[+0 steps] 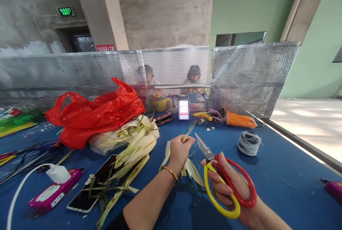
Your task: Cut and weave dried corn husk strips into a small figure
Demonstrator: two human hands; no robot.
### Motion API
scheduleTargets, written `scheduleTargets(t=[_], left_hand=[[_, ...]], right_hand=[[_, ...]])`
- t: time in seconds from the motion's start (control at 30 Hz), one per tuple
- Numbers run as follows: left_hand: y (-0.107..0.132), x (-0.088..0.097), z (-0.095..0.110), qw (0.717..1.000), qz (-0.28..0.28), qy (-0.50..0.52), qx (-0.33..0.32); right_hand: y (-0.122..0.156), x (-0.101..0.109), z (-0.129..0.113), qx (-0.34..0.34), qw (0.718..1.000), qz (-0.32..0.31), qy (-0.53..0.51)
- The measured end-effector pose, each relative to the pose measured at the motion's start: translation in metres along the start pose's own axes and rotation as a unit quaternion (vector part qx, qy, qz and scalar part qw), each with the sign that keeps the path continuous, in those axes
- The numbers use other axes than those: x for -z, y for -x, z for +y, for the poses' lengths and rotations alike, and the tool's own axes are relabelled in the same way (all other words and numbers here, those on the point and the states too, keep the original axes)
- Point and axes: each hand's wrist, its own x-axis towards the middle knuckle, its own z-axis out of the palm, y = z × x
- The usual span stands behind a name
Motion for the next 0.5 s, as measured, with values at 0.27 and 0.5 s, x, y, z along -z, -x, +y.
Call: scheduleTargets(t=[0.27,0.5], left_hand=[[-0.003,0.008,0.009,0.937,-0.135,0.208,0.247],[-0.004,0.009,0.01,0.847,-0.218,0.326,0.359]], right_hand=[[0.006,0.079,-0.037,0.082,0.64,0.157,0.748],[0.008,0.088,-0.047,0.032,0.428,0.11,0.896]])
